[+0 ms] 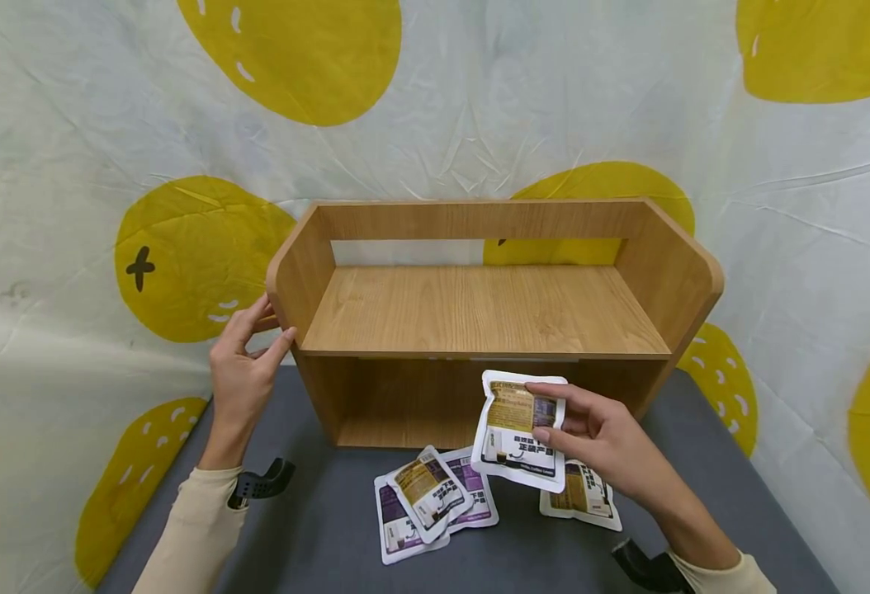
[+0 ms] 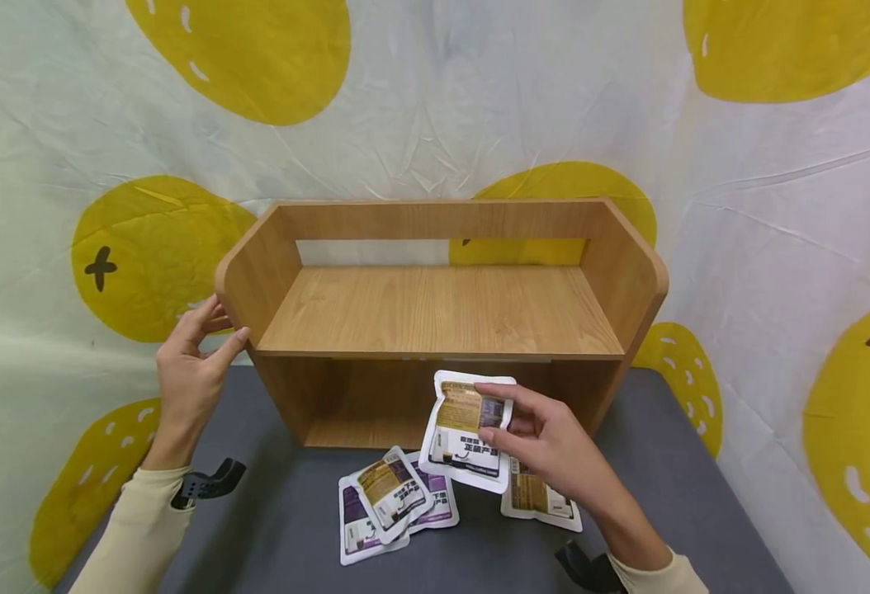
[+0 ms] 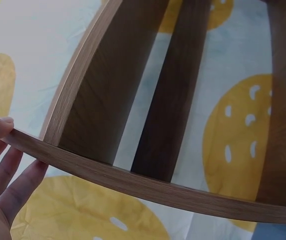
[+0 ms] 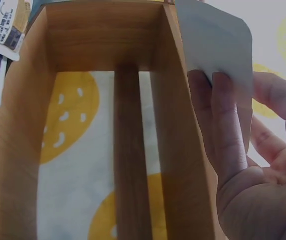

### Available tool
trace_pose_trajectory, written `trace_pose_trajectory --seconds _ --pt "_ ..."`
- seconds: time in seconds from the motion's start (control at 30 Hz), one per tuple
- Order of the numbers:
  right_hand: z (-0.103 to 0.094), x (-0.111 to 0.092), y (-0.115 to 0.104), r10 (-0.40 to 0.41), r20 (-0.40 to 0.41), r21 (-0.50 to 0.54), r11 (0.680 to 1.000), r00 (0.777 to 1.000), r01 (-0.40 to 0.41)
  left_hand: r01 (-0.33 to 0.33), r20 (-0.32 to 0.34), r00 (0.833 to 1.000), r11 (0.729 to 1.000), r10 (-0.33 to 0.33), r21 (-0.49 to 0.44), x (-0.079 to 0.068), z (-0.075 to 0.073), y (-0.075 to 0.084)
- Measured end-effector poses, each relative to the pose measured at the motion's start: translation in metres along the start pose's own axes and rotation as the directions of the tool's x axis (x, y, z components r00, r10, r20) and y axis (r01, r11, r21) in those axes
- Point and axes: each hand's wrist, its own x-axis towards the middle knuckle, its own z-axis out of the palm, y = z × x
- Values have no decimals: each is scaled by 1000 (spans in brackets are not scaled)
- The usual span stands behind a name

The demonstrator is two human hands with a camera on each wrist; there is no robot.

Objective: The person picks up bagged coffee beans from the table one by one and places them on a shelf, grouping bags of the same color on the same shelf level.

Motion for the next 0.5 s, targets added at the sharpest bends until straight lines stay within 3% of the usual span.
trace_pose_trajectory --seconds 0.23,0.5 --pt "-3 9 -11 -20 -9 -27 999 1000 20 -9 -6 1000 1000 9 -8 1 1 -2" --pt "-4 22 -17 -24 30 39 999 999 23 -13 -8 1000 1000 13 3 1 0 -4"
